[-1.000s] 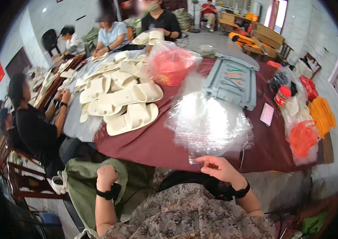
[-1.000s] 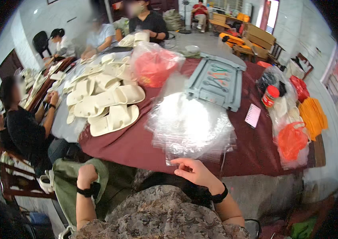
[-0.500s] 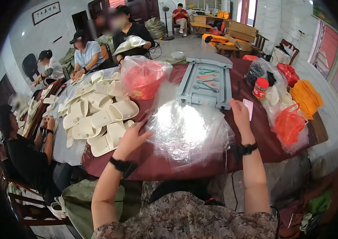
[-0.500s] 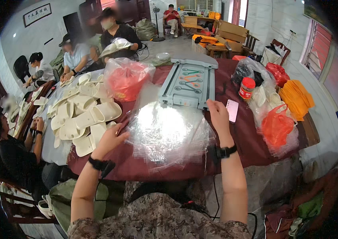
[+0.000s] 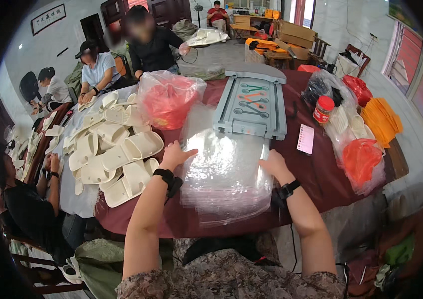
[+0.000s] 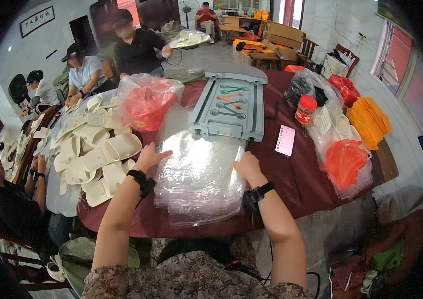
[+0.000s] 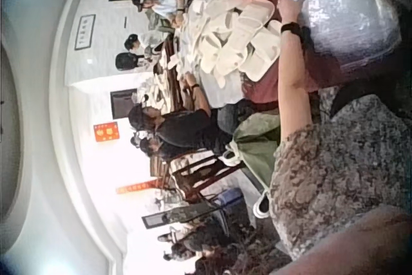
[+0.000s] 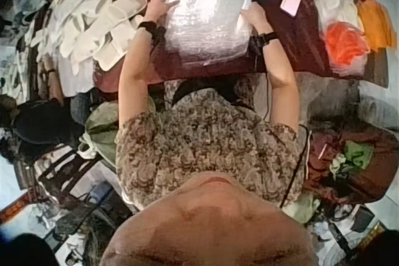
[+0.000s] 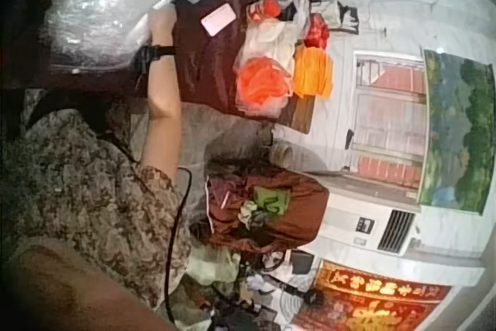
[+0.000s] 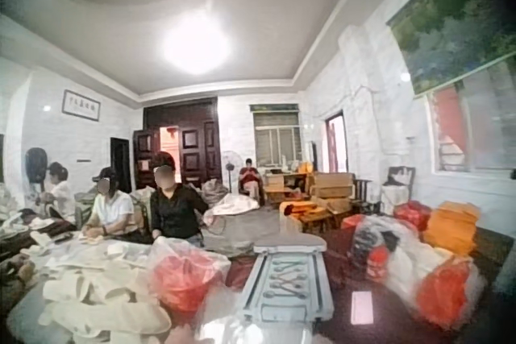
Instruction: Package shoes into plastic bags and sort them into larger sacks.
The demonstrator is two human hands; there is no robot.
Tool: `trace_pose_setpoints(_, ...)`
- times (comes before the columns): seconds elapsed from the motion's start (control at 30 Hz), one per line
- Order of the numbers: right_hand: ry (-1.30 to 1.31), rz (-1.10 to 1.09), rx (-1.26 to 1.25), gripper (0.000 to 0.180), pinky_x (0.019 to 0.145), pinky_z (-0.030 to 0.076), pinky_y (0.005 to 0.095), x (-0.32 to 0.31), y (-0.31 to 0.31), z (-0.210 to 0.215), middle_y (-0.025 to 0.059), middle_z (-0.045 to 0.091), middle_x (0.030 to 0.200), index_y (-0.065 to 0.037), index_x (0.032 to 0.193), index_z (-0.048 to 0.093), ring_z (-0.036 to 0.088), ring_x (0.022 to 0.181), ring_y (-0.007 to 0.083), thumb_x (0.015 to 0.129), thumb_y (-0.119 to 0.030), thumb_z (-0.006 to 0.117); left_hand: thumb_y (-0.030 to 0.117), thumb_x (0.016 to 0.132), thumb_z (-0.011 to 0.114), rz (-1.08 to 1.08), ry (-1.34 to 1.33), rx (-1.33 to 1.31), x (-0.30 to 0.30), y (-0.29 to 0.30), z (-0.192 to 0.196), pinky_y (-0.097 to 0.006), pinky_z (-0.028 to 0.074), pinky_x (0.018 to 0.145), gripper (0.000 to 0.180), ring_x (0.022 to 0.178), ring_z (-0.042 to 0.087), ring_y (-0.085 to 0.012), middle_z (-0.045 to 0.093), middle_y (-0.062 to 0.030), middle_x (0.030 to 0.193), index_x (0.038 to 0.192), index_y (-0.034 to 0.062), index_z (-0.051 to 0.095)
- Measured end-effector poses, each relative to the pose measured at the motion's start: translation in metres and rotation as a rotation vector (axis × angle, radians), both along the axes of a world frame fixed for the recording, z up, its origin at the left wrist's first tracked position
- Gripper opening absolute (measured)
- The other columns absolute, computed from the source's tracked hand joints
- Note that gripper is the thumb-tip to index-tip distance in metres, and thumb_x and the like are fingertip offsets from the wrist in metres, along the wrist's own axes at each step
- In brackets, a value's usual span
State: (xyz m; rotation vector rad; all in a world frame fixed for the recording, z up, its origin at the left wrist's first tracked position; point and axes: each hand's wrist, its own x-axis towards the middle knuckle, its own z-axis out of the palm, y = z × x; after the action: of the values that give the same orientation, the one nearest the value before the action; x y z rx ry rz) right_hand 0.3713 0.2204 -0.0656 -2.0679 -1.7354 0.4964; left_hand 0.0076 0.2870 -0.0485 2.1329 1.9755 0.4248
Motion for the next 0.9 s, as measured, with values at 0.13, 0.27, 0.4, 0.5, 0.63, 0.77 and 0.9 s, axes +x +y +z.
trace_pose_setpoints(0.13,-0.001,0.125,-0.008,0.058,0.082,0.049,0.0439,-0.016,-0.005,0.011,0.026,0.064,0.098,0.008,0.098,0.061,0.063,0.094,0.0385,0.074,-0.044,0.066,0.058,0.066,0.072,-0.044,-0.066,-0.089,-0.02,0.024,-0.016,-0.043,0.046,0.09,0.089,0.105,0.058,-0.0405,0.059,-0.0307,0.109,0.117,-0.0123,0.051)
trace_pose_setpoints(0.27,-0.058,0.04,-0.079,0.065,0.08,0.049,0.0422,0.016,0.002,0.046,0.0223,0.065,0.095,0.002,0.099,0.066,0.063,0.092,0.0371,0.073,-0.058,0.065,0.05,0.062,0.076,-0.08,-0.129,-0.13,-0.007,0.021,-0.007,-0.041,0.048,0.089,0.081,0.103,0.061,-0.0376,0.062,-0.0266,0.107,0.113,-0.0082,0.054)
trace_pose_setpoints(0.4,-0.004,-0.191,0.292,0.068,0.082,0.048,0.0435,0.06,0.041,0.023,0.024,0.06,0.1,0.004,0.108,0.059,0.059,0.096,0.0391,0.075,-0.055,0.066,0.044,0.062,0.078,-0.055,-0.203,-0.231,-0.006,0.023,-0.007,-0.039,0.049,0.085,0.069,0.098,0.063,-0.0359,0.065,-0.0236,0.102,0.106,-0.0062,0.06)
trace_pose_setpoints(0.5,0.134,-0.275,0.357,0.084,0.09,0.046,0.0422,0.076,0.067,0.007,0.0305,0.055,0.118,0.011,0.12,0.048,0.057,0.109,0.0389,0.075,-0.057,0.066,0.04,0.063,0.079,-0.064,-0.308,-0.292,0.004,0.017,0.006,-0.039,0.05,0.081,0.057,0.093,0.065,-0.0333,0.068,-0.0213,0.096,0.099,-0.0031,0.067)
trace_pose_setpoints(0.63,0.329,-0.359,0.137,0.088,0.083,0.051,0.042,0.076,0.093,0.001,0.0302,0.053,0.123,0.012,0.126,0.042,0.056,0.111,0.0367,0.077,-0.058,0.064,0.035,0.068,0.078,-0.014,-0.496,-0.384,0.005,0.014,0.002,-0.034,0.05,0.074,0.049,0.085,0.067,-0.0235,0.069,-0.0144,0.09,0.098,-0.0022,0.069)
trace_pose_setpoints(0.77,0.602,-0.287,0.029,0.09,0.066,0.056,0.0381,0.067,0.092,0.013,0.025,0.054,0.119,0.014,0.124,0.041,0.059,0.103,0.031,0.076,-0.059,0.064,0.027,0.076,0.076,-0.035,-0.901,-0.487,0.022,0.008,-0.005,-0.032,0.05,0.075,0.047,0.084,0.064,-0.0176,0.068,-0.0096,0.098,0.11,-0.0017,0.064)
trace_pose_setpoints(0.9,0.573,-0.299,-0.017,0.097,0.064,0.053,0.0355,0.061,0.097,0.02,0.0246,0.054,0.118,0.015,0.124,0.039,0.059,0.1,0.0299,0.07,-0.059,0.07,0.019,0.077,0.074,-0.12,-0.857,-0.378,0.014,0.004,-0.02,-0.031,0.05,0.075,0.045,0.085,0.063,-0.0169,0.067,-0.0101,0.1,0.114,-0.0033,0.06)
